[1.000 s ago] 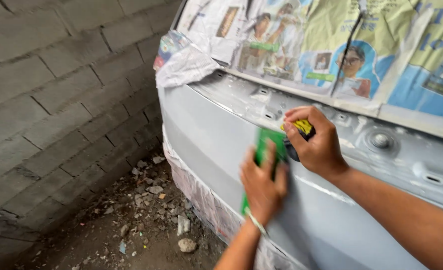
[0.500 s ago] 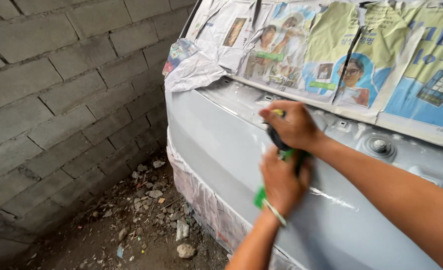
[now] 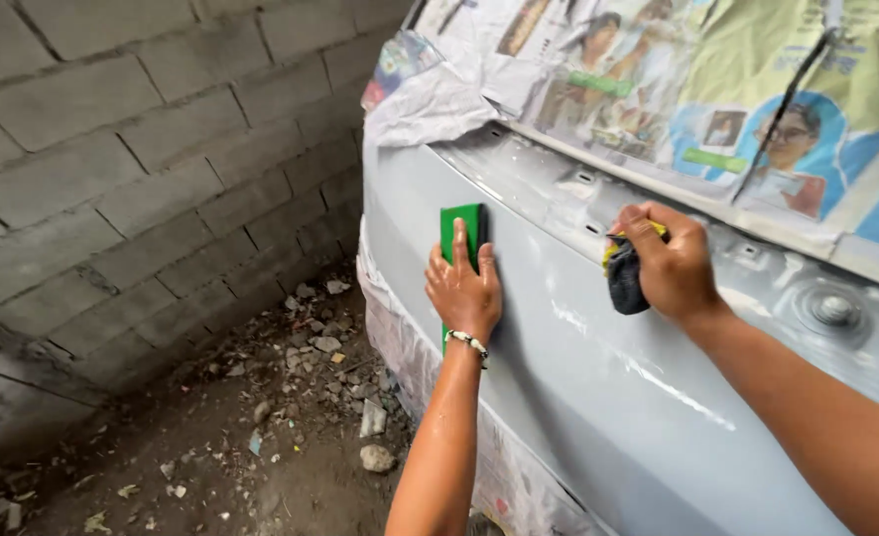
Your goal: The person sands the surface of a car bumper using a green sanding block and a yellow sponge. They repeatedly dip the sponge into a bucket of water and wipe the area while sanding. The bumper is partially covered with newspaper to protect adjacent areas.
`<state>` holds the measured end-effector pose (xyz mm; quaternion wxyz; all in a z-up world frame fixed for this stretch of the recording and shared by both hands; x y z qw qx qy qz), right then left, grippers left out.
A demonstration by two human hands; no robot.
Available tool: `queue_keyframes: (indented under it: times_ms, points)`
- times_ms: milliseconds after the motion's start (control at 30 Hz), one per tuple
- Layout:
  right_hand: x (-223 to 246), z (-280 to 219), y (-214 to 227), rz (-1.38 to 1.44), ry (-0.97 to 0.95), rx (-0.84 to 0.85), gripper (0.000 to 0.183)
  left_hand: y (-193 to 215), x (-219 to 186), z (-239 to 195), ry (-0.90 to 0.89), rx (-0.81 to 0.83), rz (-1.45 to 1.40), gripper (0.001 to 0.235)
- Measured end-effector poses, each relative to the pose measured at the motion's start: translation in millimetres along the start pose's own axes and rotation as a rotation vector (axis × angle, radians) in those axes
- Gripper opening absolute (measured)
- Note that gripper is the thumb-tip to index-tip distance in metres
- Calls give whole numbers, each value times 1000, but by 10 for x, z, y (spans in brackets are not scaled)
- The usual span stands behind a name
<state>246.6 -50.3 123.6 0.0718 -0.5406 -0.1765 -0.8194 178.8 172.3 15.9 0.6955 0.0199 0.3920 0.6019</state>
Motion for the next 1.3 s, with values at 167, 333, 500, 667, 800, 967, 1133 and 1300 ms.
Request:
queue_keyframes:
  times_ms: [167, 333, 500, 667, 800, 967, 1133, 1300]
  points:
    - [-117, 86, -56, 114, -224, -69, 30, 120, -537, -425, -109, -2, -77, 59]
    - [5, 17, -109, -34, -166, -53, 29, -68, -123, 219, 89, 50, -71, 50]
    - [-12, 103, -68, -53, -33, -111, 25, 170, -609, -59, -42, -24, -143, 54]
    - [70, -91, -72, -39, -17, -174, 25, 221, -675, -91, -144, 12, -177, 54]
    - [191, -116, -69, -85, 60, -238, 26, 194, -571, 103, -53, -9, -131, 54]
    - [346, -219, -44, -235, 199, -367, 24, 407, -1073, -266, -252, 33, -250, 56]
    - [380, -274, -114, -163, 212, -327, 18, 205, -656, 213, -35, 41, -202, 49]
    - [399, -266, -130, -214, 327, -310, 17, 473, -1108, -618, -244, 2, -254, 53]
Point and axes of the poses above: each hand's wrist, its own z-axis towards the middle knuckle, its own y-axis out of the back of the hand, x = y × z, the point moved 6 cm from there along z, towards the middle knuckle, and after that the axes turned 10 degrees about -y, right-handed, at the moved point
